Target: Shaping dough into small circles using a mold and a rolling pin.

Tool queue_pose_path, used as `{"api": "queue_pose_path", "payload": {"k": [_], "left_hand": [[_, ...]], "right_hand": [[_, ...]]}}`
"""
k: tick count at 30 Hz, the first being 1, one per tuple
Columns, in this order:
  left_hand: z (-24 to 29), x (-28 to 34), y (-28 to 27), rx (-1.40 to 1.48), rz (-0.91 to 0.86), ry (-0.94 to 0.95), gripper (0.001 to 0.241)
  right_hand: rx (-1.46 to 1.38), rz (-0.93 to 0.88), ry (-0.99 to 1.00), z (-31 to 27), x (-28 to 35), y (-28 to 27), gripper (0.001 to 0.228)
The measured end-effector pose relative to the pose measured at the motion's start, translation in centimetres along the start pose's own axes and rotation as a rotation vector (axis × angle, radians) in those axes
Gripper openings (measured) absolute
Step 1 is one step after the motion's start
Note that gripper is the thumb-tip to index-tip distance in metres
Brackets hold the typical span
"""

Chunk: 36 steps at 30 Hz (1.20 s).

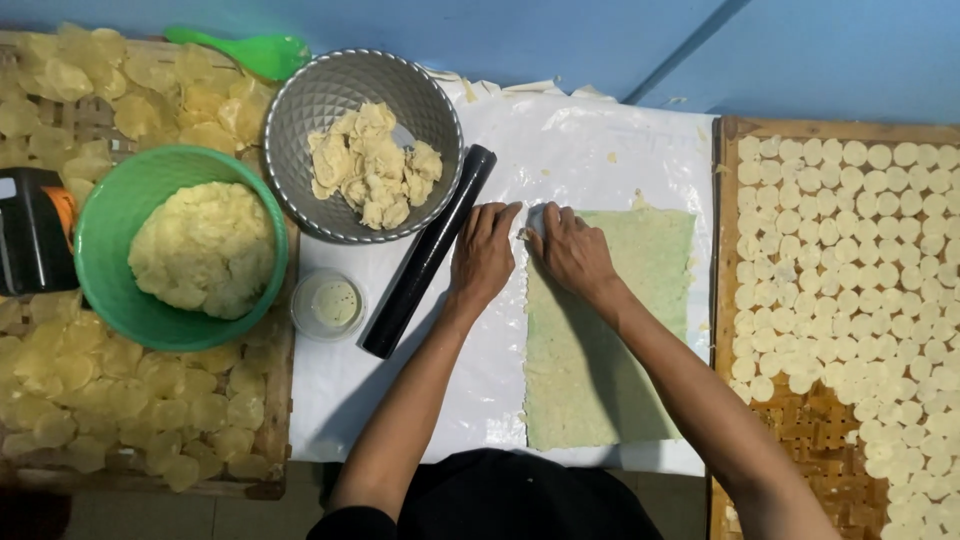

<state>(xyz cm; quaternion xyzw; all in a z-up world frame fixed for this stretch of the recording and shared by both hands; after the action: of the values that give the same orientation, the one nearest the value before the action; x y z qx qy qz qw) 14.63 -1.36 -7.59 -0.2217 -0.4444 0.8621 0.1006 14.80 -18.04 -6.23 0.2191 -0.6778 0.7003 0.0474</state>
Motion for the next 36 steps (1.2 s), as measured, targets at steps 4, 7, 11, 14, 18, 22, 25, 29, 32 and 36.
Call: {"api": "queue_pose_path", "payload": {"k": [4, 7, 11, 14, 18, 22, 25, 29, 32, 36], "left_hand": [[0.2, -0.1, -0.4, 0.014, 0.027, 0.011, 0.039], [0.1, 0.2, -0.5, 0.001, 0.038, 0.021, 0.039], [0.5, 0.1, -0.7, -0.032, 0.013, 0.026, 0.040], [0.5, 0.2, -0.4, -0.033, -0.001, 0.028, 0.043], [0.7, 0.3, -0.8, -0.059, -0.002, 0.061, 0.048], [0.6, 0.3, -0.9, -0.088, -0.071, 0.061, 0.057], [0.5, 0.7, -0.2, -0.079, -0.134, 0.044, 0.055], [0.5, 0.4, -0.5, -0.074, -0.134, 0.039, 0.050], [0.4, 0.4, -0.4, -0.072, -0.125, 0.042, 0.049], [0.4, 0.4, -0.7, -0.059, -0.119, 0.043, 0.047]], "right_hand": [[-0.019, -0.007, 0.074, -1.1, 0.3, -0.5, 0.050], [0.003, -0.026, 0.024, 0.0, -0.3, 0.0, 0.052], [0.033, 0.013, 0.116, -1.3, 0.0, -0.2, 0.049], [-0.029, -0.055, 0.014, 0.1, 0.4, -0.4, 0.053], [-0.287, -0.012, -0.030, 1.2, 2.1, -2.5, 0.051], [-0.634, 0.135, 0.198, 1.4, 5.8, -4.7, 0.039], [-0.569, 0.148, 0.234, 2.4, 6.7, -2.9, 0.043], [-0.383, 0.116, 0.181, 2.1, 6.0, -2.9, 0.048], [-0.320, 0.047, 0.182, 2.1, 4.7, -2.0, 0.050], [-0.232, -0.005, 0.169, 2.0, 3.2, -1.2, 0.048]]}}
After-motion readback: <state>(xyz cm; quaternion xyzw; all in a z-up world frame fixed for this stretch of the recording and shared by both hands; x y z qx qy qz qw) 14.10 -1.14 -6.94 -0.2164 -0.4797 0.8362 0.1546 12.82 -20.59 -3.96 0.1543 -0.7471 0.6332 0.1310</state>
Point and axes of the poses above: each hand's wrist, its own x-axis away from the middle knuckle, its own y-axis out of the palm, z = x × y, the point moved 1 cm from there along -x, towards the middle knuckle, and after that the axes turned 14 degrees about -z, right-handed, at the moved point
